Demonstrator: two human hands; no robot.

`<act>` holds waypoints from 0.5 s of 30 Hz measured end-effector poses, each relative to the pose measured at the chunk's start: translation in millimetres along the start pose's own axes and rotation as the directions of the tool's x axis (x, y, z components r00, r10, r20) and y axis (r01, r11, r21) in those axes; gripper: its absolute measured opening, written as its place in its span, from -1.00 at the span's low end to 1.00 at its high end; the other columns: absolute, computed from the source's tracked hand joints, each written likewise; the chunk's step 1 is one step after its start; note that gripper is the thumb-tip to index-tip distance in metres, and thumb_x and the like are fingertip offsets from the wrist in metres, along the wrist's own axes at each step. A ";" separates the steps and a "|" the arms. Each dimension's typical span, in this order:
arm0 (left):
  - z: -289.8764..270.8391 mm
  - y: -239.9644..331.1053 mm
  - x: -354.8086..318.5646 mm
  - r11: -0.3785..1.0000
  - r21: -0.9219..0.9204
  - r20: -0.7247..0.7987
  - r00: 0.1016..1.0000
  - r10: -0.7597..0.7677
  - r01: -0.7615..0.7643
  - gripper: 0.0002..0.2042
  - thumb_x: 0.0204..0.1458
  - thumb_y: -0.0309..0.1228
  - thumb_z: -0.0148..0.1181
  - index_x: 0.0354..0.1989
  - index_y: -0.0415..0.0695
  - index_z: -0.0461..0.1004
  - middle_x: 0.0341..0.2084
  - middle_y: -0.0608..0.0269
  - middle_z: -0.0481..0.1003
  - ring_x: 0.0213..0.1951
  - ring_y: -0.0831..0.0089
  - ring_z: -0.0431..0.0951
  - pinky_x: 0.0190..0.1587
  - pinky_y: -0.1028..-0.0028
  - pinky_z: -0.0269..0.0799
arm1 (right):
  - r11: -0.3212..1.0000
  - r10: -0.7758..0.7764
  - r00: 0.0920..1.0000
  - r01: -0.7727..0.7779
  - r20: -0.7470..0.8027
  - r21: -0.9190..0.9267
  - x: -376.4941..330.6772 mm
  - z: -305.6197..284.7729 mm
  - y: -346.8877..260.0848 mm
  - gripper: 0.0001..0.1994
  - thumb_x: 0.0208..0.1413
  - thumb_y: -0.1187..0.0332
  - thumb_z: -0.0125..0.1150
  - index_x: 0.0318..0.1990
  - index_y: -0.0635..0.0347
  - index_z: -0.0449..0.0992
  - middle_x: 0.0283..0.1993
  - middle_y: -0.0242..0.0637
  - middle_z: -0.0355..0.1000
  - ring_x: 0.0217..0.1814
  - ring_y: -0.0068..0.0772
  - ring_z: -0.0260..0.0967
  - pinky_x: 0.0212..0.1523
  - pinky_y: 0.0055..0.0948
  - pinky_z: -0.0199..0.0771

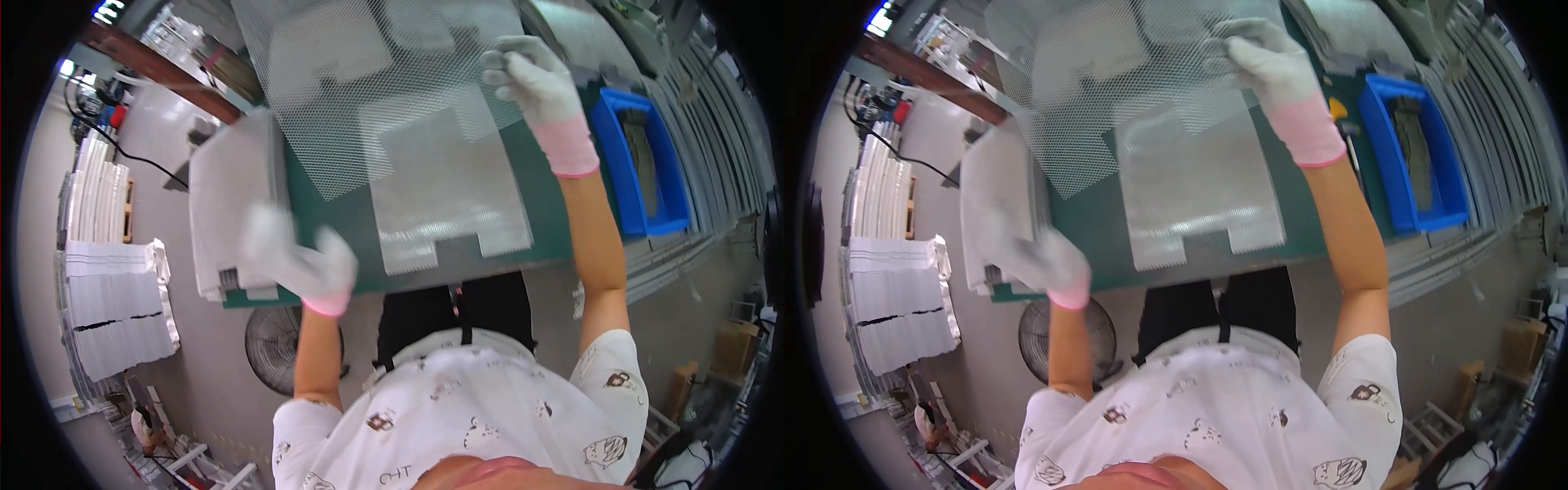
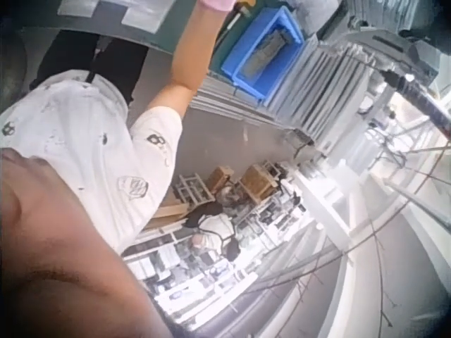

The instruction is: Assembling metal frames onto mesh filter components using a drill and manual assembly.

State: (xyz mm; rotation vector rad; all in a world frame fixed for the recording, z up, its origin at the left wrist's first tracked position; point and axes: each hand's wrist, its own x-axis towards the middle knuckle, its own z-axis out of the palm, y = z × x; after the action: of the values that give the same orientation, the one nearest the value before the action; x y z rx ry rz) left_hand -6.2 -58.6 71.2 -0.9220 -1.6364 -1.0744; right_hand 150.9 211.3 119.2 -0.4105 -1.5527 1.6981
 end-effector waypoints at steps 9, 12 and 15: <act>20.6 19.6 8.8 0.394 -0.104 0.853 0.285 -0.437 0.913 -0.47 0.09 -0.34 0.22 0.19 -0.31 0.25 -0.46 0.31 0.49 -0.58 0.71 0.42 -0.52 0.72 0.29 | 0.898 0.186 0.958 -0.255 -0.217 -0.359 -114.2 -22.4 -8.5 -0.77 0.11 0.41 0.17 -0.10 0.29 0.49 -0.30 -0.37 0.50 -0.28 -0.67 0.43 -0.28 -0.67 0.40; 28.1 17.5 -16.8 0.472 -0.018 0.880 0.238 -0.412 0.881 -0.42 0.06 -0.38 0.26 0.23 -0.31 0.20 -0.54 0.38 0.41 -0.57 0.73 0.37 -0.49 0.68 0.33 | 0.788 0.290 0.911 -0.401 -0.293 -0.467 -128.8 -29.8 11.0 -0.76 0.06 0.35 0.24 -0.15 0.30 0.51 -0.37 -0.33 0.52 -0.37 -0.66 0.43 -0.38 -0.66 0.40; 33.2 14.5 -35.3 0.510 0.031 0.897 0.201 -0.394 0.860 -0.39 0.05 -0.39 0.26 0.26 -0.30 0.17 -0.57 0.40 0.39 -0.56 0.73 0.36 -0.47 0.68 0.34 | 0.753 0.341 0.887 -0.455 -0.310 -0.475 -138.9 -32.0 22.9 -0.73 0.03 0.34 0.25 -0.16 0.33 0.51 -0.35 -0.30 0.52 -0.35 -0.65 0.43 -0.34 -0.65 0.41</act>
State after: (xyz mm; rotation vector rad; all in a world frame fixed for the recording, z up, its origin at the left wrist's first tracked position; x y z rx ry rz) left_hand 6.9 -25.8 35.0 -1.1732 -2.8559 -1.9323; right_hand 254.7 134.5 54.7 -1.2563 -1.8636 1.4220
